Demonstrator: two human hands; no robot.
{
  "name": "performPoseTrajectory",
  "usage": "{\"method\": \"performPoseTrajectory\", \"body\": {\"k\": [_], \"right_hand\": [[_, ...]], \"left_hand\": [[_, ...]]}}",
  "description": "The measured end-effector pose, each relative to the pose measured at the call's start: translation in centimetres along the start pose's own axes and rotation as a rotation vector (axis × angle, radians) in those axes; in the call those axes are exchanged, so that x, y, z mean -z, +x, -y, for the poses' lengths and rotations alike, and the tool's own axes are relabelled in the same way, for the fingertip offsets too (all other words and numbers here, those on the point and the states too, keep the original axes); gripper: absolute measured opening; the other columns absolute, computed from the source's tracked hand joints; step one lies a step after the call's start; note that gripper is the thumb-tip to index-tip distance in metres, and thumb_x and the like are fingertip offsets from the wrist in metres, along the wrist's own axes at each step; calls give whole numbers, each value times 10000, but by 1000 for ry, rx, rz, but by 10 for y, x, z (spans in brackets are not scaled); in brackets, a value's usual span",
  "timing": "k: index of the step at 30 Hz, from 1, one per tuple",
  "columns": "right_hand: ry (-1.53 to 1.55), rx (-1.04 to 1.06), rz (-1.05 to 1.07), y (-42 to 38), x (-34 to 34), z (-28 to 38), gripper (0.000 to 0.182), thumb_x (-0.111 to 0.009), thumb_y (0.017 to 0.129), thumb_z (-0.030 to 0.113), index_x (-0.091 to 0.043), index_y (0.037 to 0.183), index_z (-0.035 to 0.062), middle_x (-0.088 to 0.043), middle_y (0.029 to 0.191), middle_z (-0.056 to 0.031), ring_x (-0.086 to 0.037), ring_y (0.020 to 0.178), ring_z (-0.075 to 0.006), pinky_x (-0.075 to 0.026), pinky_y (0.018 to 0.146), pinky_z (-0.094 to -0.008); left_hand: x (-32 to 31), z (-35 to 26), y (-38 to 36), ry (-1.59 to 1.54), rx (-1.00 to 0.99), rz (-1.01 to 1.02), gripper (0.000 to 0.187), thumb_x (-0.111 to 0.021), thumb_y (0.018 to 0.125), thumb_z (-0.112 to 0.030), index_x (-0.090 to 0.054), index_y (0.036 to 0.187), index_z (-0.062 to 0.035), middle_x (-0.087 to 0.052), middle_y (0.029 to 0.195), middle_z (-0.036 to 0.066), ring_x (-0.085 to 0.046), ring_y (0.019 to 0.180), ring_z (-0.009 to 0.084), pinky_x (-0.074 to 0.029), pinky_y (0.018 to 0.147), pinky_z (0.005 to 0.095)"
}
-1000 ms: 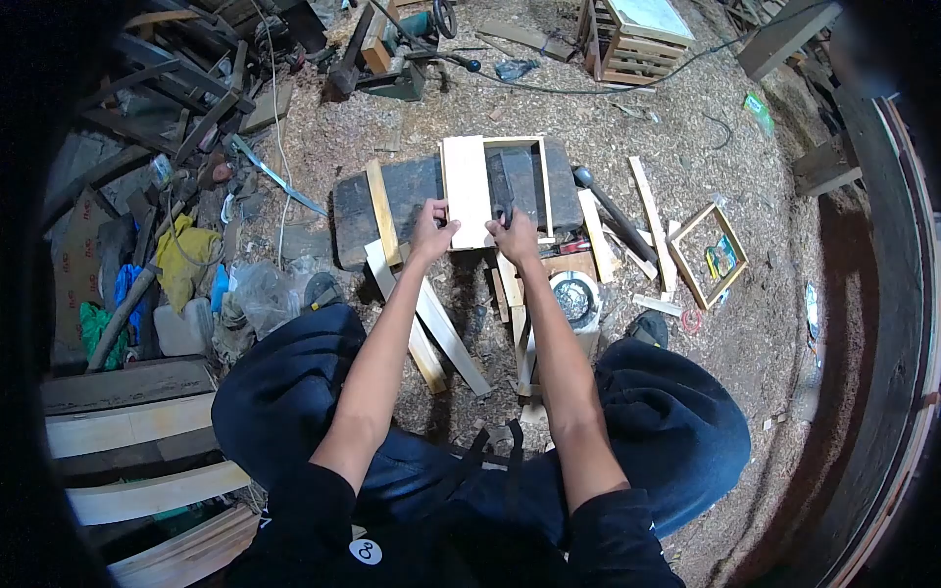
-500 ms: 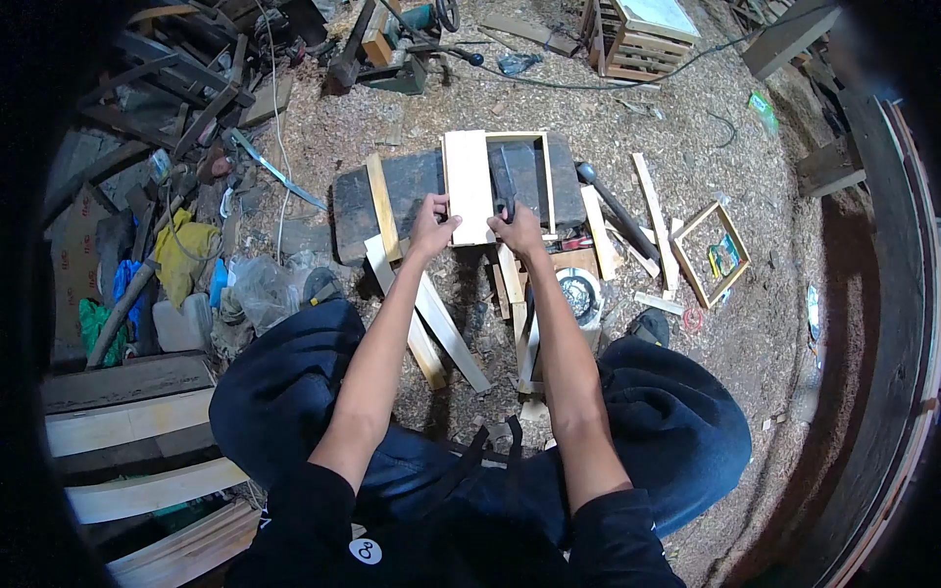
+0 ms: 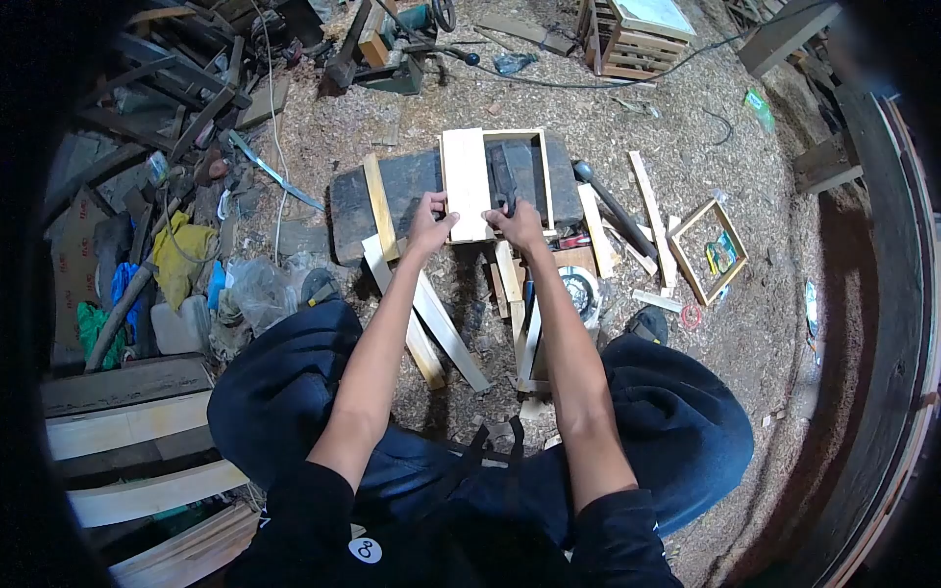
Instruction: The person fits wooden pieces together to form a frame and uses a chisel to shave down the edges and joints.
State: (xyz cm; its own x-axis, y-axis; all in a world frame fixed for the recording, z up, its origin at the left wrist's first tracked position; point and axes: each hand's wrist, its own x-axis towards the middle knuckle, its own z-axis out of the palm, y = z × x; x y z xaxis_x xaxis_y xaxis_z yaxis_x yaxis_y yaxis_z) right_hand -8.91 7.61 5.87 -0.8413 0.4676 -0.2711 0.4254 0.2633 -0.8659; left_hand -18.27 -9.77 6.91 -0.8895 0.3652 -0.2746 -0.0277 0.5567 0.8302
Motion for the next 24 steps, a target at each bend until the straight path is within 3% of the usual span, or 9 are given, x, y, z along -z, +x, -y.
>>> {"method": "performPoseTrajectory", "body": {"k": [3,5,6,7,9,17,20,22,24], "right_hand": [[-20,30,-71,-10,12,14,397,-802,761,318,-546,760,15,-651,710,-171,-663,700,-297,-505,675,-393],[-80,-17,-260,-15,19,26,395,-797,768,316,-544,758,13,-655,736,-199,-659,717,-340,-500,672,-393],[-135,-22,-327,-20,24,34,355,-774,786,267,-543,746,0,-639,734,-215,-638,720,-383,-491,674,-420],[-139,-15,-329,-16,25,25,355,-774,786,267,-543,746,0,-639,734,-215,-638,720,-383,-491,674,-420],[-223,114,-536,-13,33,11,299,-746,801,203,-548,741,-14,-619,717,-215,-620,719,-403,-477,690,-454],[-217,-103,-549,-15,41,-9,206,-701,809,142,-590,836,-29,-635,781,-239,-632,808,-430,-476,734,-489],[-189,-93,-564,-14,43,-11,203,-704,801,144,-597,858,-19,-649,799,-238,-642,821,-424,-486,746,-486],[-138,-107,-555,-17,47,-7,198,-705,797,143,-604,867,-11,-656,802,-232,-647,821,-419,-490,746,-480],[-77,-101,-538,-15,52,-9,202,-717,787,156,-621,885,8,-665,783,-204,-661,785,-386,-499,730,-455]], "left_hand": [[0,-3,-1,-3,3,-8,448,-729,805,-161,-522,1199,-114,-592,1095,96,-591,1019,257,-464,880,379],[0,-4,-3,-14,4,-23,451,-729,804,-163,-524,1204,-117,-596,1099,96,-594,1018,261,-465,880,381],[0,-4,-2,-22,6,-37,455,-730,804,-165,-525,1208,-120,-601,1102,97,-598,1017,265,-467,881,383],[-1,-4,0,-28,2,-42,455,-730,804,-165,-525,1208,-120,-601,1102,97,-598,1017,265,-467,881,383],[-3,-7,4,-11,-5,-67,467,-728,803,-171,-526,1222,-135,-607,1119,102,-605,1021,276,-469,881,390],[-13,-9,18,53,-33,-120,474,-710,824,-209,-514,1253,-155,-601,1130,118,-626,965,273,-474,871,411],[-12,-21,9,75,-5,-120,456,-694,847,-158,-514,1263,-98,-598,1117,138,-623,950,246,-504,839,368],[-14,-16,11,61,1,-146,442,-684,855,-210,-518,1262,-160,-592,1141,123,-645,908,236,-482,863,401],[-16,-9,14,25,-23,-148,435,-679,859,-206,-521,1261,-155,-592,1140,123,-648,898,234,-487,854,397]]}}
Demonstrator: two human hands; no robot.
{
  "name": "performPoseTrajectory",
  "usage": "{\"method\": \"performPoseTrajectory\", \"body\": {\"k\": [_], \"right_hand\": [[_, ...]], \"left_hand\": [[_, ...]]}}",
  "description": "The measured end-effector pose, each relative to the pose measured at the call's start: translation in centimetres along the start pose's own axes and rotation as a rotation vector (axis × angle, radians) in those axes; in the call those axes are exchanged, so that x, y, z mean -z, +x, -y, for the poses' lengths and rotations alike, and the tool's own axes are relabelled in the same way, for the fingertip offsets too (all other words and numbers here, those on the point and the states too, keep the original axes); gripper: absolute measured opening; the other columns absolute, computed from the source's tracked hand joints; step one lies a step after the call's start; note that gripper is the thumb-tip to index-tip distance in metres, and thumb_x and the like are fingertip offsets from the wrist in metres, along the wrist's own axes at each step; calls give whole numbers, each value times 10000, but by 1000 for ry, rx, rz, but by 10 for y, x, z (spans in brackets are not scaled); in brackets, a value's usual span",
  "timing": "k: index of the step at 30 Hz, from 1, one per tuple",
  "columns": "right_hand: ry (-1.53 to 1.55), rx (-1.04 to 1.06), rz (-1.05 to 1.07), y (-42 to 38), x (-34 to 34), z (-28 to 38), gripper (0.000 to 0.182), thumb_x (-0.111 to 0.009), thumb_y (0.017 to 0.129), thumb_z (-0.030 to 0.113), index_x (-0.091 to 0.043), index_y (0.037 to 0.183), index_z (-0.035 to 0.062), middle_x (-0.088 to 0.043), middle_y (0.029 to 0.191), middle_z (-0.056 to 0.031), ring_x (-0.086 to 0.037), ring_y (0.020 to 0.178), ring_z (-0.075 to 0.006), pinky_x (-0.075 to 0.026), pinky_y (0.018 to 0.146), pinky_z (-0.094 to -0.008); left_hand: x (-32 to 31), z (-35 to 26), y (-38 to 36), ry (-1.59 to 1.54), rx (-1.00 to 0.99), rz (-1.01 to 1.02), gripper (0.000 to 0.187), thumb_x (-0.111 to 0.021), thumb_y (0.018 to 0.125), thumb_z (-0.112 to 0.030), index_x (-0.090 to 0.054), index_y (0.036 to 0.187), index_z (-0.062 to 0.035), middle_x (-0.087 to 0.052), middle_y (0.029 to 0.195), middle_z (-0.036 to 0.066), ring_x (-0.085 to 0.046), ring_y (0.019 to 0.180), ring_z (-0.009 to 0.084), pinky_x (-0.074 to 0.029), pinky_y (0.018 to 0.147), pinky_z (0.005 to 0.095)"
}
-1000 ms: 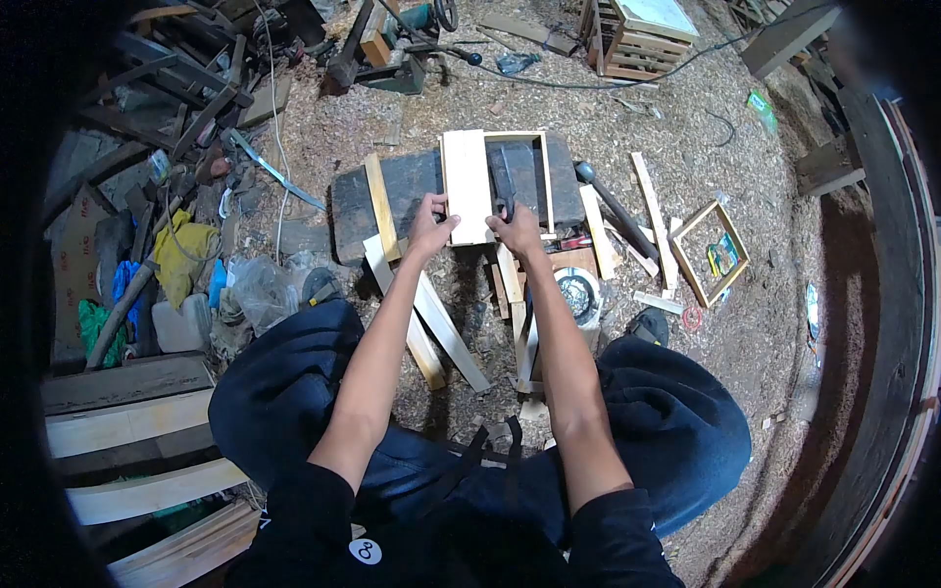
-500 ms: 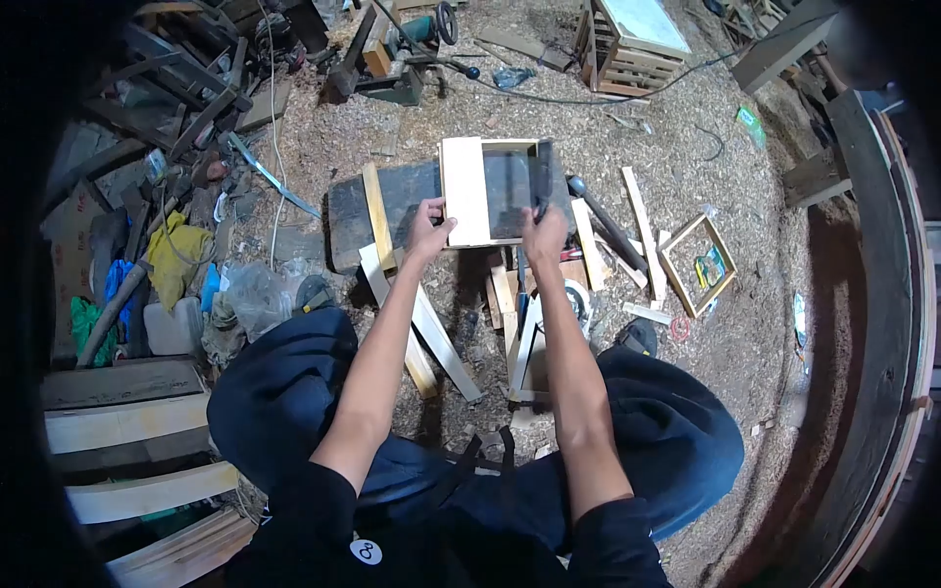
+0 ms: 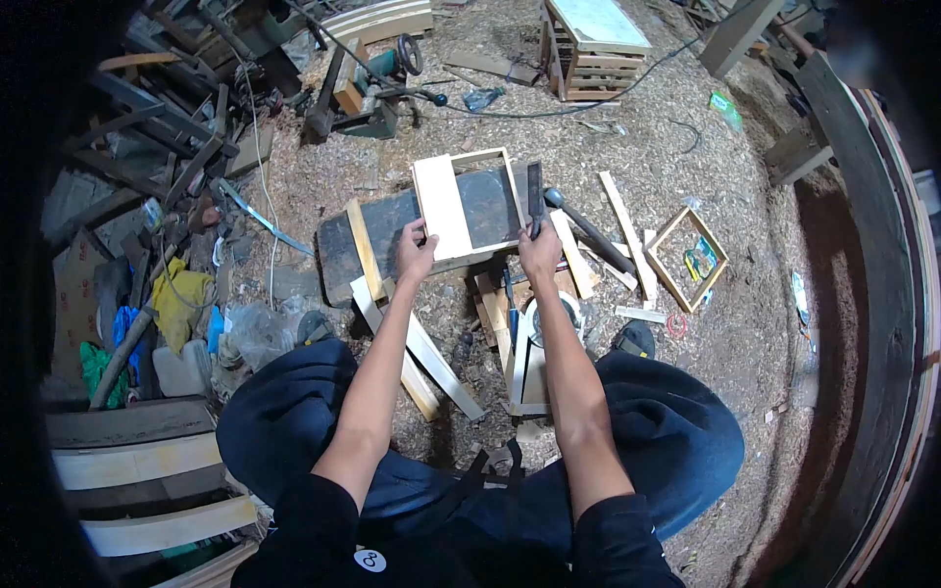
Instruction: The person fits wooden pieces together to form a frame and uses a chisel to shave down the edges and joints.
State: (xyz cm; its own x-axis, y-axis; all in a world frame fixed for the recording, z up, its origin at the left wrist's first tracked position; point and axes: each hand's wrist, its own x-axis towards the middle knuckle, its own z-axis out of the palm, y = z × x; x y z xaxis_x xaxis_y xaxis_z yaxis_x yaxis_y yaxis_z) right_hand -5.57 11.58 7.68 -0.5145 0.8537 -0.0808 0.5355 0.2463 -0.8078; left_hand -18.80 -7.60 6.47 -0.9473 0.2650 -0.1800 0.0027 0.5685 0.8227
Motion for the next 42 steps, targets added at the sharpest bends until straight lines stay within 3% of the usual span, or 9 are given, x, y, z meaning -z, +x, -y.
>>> {"method": "performPoseTrajectory", "body": {"k": [1,4,6,8,9,16,24,35,42], "right_hand": [[4,-3,-6,2,-1,-4,202,-717,787,156,-621,885,8,-665,783,-204,-661,785,-386,-499,730,-455],[108,52,25,3,0,-8,281,-707,800,188,-685,1031,30,-618,678,-85,-613,644,-190,-494,673,-342],[89,86,16,1,2,-6,293,-717,802,194,-681,1037,21,-607,673,-78,-600,633,-190,-491,666,-342],[76,173,22,0,9,-13,342,-742,807,220,-667,1047,-13,-590,661,-63,-565,604,-190,-480,641,-342],[134,193,-30,-6,19,-6,296,-749,780,193,-550,698,-10,-575,601,-168,-588,573,-320,-465,612,-421],[183,12,-14,-53,69,-22,355,-653,885,355,-630,801,11,-599,621,-129,-570,570,-234,-455,592,-377],[487,-206,76,-111,75,-102,187,-643,916,220,-620,951,38,-603,663,-20,-527,521,-92,-412,446,-261],[522,-373,-30,-158,65,-174,225,-560,967,263,-623,1013,52,-640,728,-45,-533,479,-99,-405,416,-247],[527,-434,-137,-159,58,-177,211,-542,971,237,-610,1006,40,-651,720,-52,-533,448,-108,-408,393,-261]], "left_hand": [[-2,8,1,-36,-7,-7,428,-674,862,-202,-524,1260,-150,-592,1139,124,-650,887,231,-492,845,393],[1,4,-9,-61,-30,-19,402,-660,868,-175,-530,1242,-111,-588,1135,128,-643,889,241,-491,845,396],[4,-13,-20,-98,-10,-3,391,-659,865,-165,-534,1230,-96,-578,1136,134,-626,930,257,-477,871,406],[3,-25,-35,351,-210,-244,388,-676,849,-153,-552,1209,-81,-577,1108,138,-548,1044,295,-433,917,417],[2,-32,-41,348,-216,-231,388,-676,849,-153,-552,1209,-81,-577,1108,138,-548,1044,295,-433,917,417],[-23,-61,-76,288,-580,-133,196,-662,857,-187,-646,1025,-88,-621,1006,100,-578,973,300,-455,863,404],[-82,-36,-139,238,-566,334,187,-685,830,-184,-627,979,-89,-625,933,92,-615,927,304,-492,798,421],[-111,-1,-162,550,-564,500,228,-721,811,-234,-645,993,-120,-592,1030,68,-574,1026,281,-488,843,424],[-130,3,-175,574,-852,413,238,-747,766,-204,-684,991,-158,-561,1058,25,-517,1077,227,-424,903,384]]}}
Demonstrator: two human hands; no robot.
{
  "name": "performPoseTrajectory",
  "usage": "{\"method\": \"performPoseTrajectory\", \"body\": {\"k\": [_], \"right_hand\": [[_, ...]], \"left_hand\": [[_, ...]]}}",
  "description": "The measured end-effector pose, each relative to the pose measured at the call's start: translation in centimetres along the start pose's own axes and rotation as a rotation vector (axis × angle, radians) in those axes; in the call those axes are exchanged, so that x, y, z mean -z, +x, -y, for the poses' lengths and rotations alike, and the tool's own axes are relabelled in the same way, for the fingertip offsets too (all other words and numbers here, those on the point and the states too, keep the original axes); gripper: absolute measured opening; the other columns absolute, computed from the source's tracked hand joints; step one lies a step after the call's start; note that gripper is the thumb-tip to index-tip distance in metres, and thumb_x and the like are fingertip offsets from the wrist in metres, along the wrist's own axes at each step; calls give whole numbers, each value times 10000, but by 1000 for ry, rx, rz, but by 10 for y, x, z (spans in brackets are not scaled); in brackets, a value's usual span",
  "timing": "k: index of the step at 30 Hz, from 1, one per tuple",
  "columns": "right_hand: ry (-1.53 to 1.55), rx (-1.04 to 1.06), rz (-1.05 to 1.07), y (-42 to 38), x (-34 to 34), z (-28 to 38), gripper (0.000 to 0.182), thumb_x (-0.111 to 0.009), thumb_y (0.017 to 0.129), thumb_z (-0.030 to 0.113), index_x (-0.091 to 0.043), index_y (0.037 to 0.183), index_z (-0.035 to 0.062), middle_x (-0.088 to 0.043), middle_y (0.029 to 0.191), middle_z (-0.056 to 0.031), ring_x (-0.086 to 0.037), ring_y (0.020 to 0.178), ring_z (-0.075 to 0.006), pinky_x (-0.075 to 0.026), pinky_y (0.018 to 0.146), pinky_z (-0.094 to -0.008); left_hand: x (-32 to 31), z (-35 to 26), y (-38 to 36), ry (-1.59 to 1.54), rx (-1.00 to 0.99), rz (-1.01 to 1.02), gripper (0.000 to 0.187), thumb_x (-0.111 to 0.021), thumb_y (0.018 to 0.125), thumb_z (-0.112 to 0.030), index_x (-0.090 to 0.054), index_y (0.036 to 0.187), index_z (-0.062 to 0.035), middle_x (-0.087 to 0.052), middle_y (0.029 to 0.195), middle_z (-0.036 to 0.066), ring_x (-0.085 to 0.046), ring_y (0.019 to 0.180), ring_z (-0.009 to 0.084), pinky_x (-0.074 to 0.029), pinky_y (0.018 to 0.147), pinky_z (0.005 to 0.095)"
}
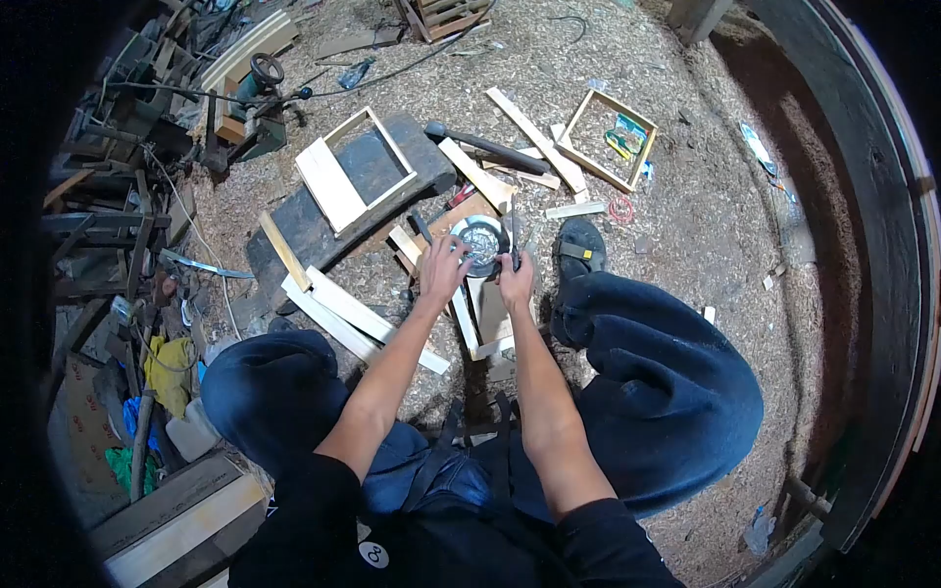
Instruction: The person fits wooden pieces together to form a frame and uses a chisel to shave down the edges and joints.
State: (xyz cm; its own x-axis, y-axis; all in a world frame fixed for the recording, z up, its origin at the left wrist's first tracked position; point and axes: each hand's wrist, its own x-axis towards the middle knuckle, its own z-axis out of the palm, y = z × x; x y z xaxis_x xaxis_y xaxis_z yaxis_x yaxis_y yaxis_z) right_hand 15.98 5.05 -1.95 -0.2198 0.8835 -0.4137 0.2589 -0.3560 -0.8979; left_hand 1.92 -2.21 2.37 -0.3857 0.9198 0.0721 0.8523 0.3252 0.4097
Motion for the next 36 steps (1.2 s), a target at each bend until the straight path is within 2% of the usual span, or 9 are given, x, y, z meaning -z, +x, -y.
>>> {"method": "performPoseTrajectory", "body": {"k": [4,7,8,9,15,17,23,30,36], "right_hand": [[26,38,7,-3,-2,2,162,-557,963,201,-543,989,41,-709,842,-78,-539,443,-102,-383,365,-256],[9,32,12,-5,-1,11,167,-554,967,203,-532,987,39,-708,850,-72,-538,443,-102,-385,362,-259],[52,-7,-4,-8,0,15,140,-552,958,154,-553,926,18,-671,802,-69,-556,518,-108,-477,450,-258],[51,-6,-7,-6,0,13,140,-552,958,154,-553,926,18,-671,802,-69,-556,518,-108,-477,450,-258],[48,-10,-22,0,-2,-1,156,-559,952,168,-564,922,15,-686,815,-70,-557,520,-110,-478,462,-276],[-7,24,5,6,-3,-9,192,-556,969,201,-528,950,12,-702,872,-101,-546,459,-105,-423,408,-250],[-6,48,-39,0,-3,3,186,-567,960,185,-548,939,1,-699,827,-96,-551,464,-109,-448,428,-262],[-34,-13,-90,-9,-8,17,166,-552,952,177,-568,881,27,-660,742,-60,-563,494,-129,-452,468,-292],[-81,91,-130,-8,-11,26,193,-561,950,205,-561,876,26,-646,715,-58,-565,502,-137,-454,487,-307]], "left_hand": [[-17,-7,11,26,-122,12,220,-764,728,-201,-720,939,-160,-564,1058,32,-507,1082,219,-418,911,372],[-19,-12,13,78,-79,49,218,-770,715,-203,-724,923,-159,-571,1046,33,-506,1078,221,-418,909,369],[-17,-12,14,95,-66,45,198,-761,717,-201,-722,903,-145,-576,1023,31,-506,1068,222,-419,900,369],[-19,-9,16,93,-68,44,198,-761,717,-201,-722,903,-145,-576,1023,31,-506,1068,222,-419,900,369],[-32,2,23,201,-51,-76,129,-727,735,-185,-704,849,-128,-579,1012,30,-515,1036,227,-419,886,371],[-29,-1,26,202,-118,-219,85,-706,731,-176,-707,803,-130,-575,978,27,-515,1014,212,-413,854,357],[-32,-7,17,100,-98,-15,97,-726,737,-207,-706,802,-139,-572,979,19,-514,1015,209,-414,884,368],[-38,-7,13,145,-135,-14,126,-740,718,-228,-720,797,-132,-579,972,20,-505,1037,208,-409,887,356],[-50,-12,19,329,-186,30,137,-702,705,-203,-719,772,-85,-603,955,37,-516,1035,211,-408,879,342]]}}
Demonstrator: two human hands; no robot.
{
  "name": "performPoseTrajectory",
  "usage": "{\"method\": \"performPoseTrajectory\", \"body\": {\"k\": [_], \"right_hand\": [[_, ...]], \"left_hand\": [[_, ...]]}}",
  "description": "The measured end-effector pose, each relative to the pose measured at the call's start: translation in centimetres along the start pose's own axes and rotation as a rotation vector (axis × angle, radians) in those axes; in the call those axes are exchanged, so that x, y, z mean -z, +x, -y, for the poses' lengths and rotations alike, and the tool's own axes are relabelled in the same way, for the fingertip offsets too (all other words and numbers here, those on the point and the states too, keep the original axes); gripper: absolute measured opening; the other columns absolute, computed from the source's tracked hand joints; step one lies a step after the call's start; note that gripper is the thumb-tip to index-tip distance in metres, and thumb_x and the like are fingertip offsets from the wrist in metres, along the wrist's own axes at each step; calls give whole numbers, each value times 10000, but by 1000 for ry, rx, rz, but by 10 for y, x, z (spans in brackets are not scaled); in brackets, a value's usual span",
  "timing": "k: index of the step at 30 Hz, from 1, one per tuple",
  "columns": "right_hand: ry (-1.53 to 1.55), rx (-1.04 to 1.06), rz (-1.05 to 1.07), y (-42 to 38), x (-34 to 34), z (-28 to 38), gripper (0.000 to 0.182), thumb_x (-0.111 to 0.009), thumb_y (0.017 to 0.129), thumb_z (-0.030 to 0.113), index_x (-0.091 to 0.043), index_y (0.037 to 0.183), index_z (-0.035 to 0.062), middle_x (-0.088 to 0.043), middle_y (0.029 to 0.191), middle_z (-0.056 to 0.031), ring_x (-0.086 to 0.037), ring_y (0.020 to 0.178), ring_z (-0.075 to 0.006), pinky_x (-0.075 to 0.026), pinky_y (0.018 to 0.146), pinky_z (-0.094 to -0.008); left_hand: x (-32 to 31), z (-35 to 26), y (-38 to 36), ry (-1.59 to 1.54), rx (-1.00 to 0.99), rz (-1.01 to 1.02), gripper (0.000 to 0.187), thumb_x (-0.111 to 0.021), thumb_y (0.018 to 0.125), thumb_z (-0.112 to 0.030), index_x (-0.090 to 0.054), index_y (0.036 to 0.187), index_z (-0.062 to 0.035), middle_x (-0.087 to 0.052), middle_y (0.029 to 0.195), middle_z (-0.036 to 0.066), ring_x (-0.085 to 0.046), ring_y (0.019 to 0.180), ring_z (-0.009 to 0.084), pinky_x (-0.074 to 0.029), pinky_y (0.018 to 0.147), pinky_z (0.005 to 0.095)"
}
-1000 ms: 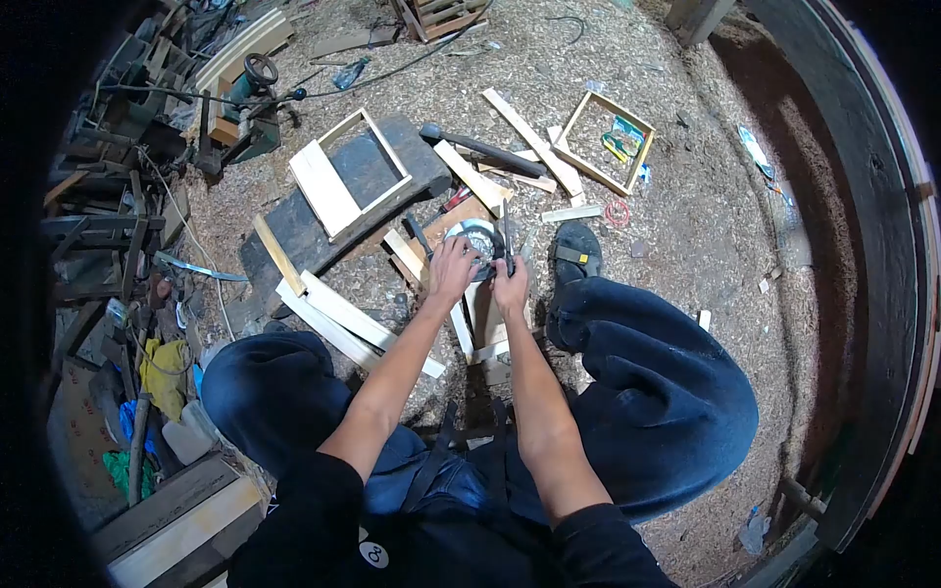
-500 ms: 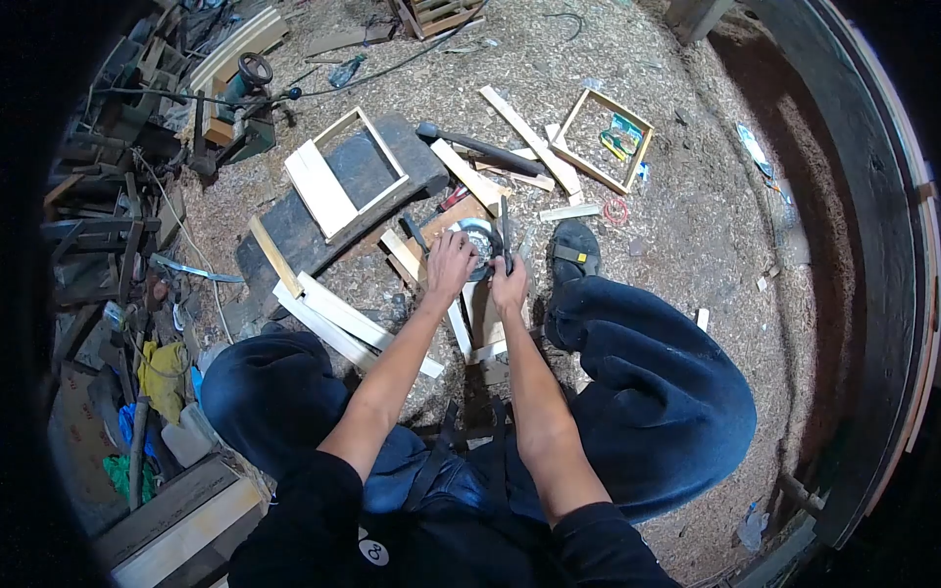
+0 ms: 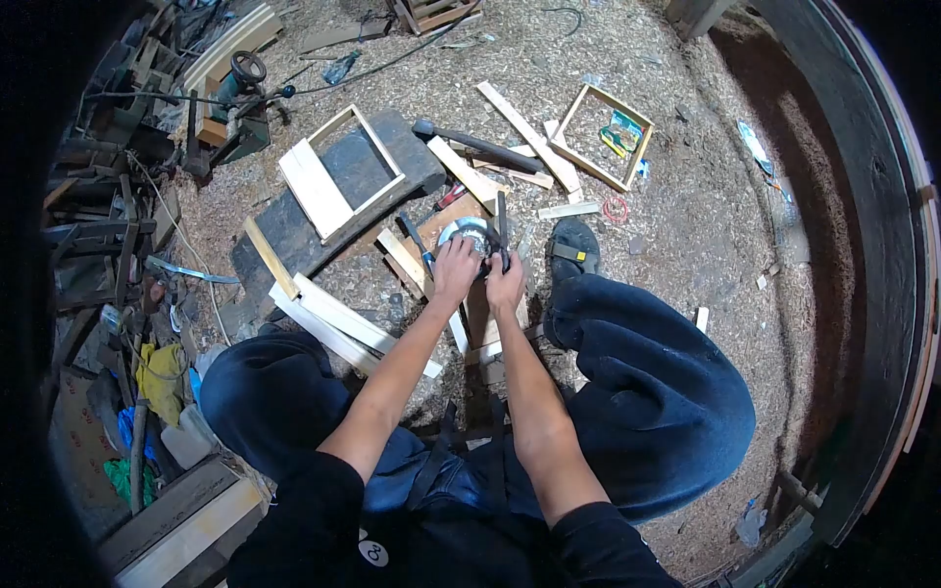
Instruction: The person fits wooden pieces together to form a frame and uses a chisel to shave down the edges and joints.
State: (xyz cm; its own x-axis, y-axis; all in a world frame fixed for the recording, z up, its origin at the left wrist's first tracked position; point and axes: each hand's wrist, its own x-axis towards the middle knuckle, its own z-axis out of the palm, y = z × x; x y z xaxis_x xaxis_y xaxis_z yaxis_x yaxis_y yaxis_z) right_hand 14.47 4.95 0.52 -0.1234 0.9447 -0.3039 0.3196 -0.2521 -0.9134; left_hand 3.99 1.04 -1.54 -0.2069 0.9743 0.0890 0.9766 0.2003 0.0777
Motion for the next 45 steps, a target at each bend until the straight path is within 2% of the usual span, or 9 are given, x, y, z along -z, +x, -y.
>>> {"method": "performPoseTrajectory", "body": {"k": [6,9,11,13,15,23,31,35,45], "right_hand": [[2,-105,6,5,-2,-11,191,-561,944,209,-586,880,31,-651,726,-91,-610,575,-197,-478,585,-367],[-119,42,-62,11,-5,-17,188,-555,941,199,-596,876,27,-651,730,-105,-635,659,-231,-477,661,-394],[-82,15,-26,10,-4,6,185,-553,938,192,-598,876,24,-651,734,-103,-641,719,-249,-472,703,-393],[-116,47,-16,9,-8,21,188,-554,938,197,-605,880,26,-655,740,-109,-640,711,-251,-472,696,-385],[-41,83,-25,13,-16,25,196,-584,934,163,-598,825,2,-652,722,-82,-587,661,-143,-459,650,-308],[70,229,71,18,-52,47,176,-633,917,174,-635,843,15,-653,719,-30,-564,646,-99,-448,615,-273],[313,267,386,-6,-73,120,211,-661,912,250,-687,860,48,-498,610,69,-365,490,-16,-237,417,-214],[307,279,486,-17,-81,132,212,-682,900,228,-687,941,20,-624,791,13,-536,723,-59,-421,655,-217],[188,302,531,-19,-111,139,211,-686,884,189,-673,860,-20,-580,668,37,-494,615,-40,-405,544,-217]], "left_hand": [[-2,5,7,-27,-86,-19,108,-664,725,-168,-698,779,-82,-621,979,57,-526,1047,203,-407,884,342],[25,9,6,-347,31,-163,71,-658,774,-130,-664,798,-64,-643,902,61,-587,930,178,-443,813,321],[34,15,11,-931,508,151,66,-661,823,-96,-627,826,-40,-647,790,59,-610,750,130,-468,693,287],[21,22,10,-1033,508,-9,76,-672,852,-76,-622,878,-26,-671,777,34,-577,645,83,-459,598,251],[26,26,12,-1554,656,-117,125,-666,874,-81,-630,981,-26,-699,861,19,-570,677,65,-461,614,234],[81,58,3,-1823,723,-83,220,-629,940,-183,-658,1101,-36,-706,977,39,-610,791,69,-466,691,200],[98,82,-3,-1714,685,-415,309,-628,949,-310,-663,1108,-47,-691,936,9,-624,808,80,-458,698,220],[126,86,-7,-1723,714,-452,278,-598,969,-276,-645,1092,-31,-669,947,2,-606,819,87,-481,743,227],[152,123,-28,-1113,574,-406,137,-634,890,-71,-664,988,20,-705,880,107,-678,791,165,-540,696,294]]}}
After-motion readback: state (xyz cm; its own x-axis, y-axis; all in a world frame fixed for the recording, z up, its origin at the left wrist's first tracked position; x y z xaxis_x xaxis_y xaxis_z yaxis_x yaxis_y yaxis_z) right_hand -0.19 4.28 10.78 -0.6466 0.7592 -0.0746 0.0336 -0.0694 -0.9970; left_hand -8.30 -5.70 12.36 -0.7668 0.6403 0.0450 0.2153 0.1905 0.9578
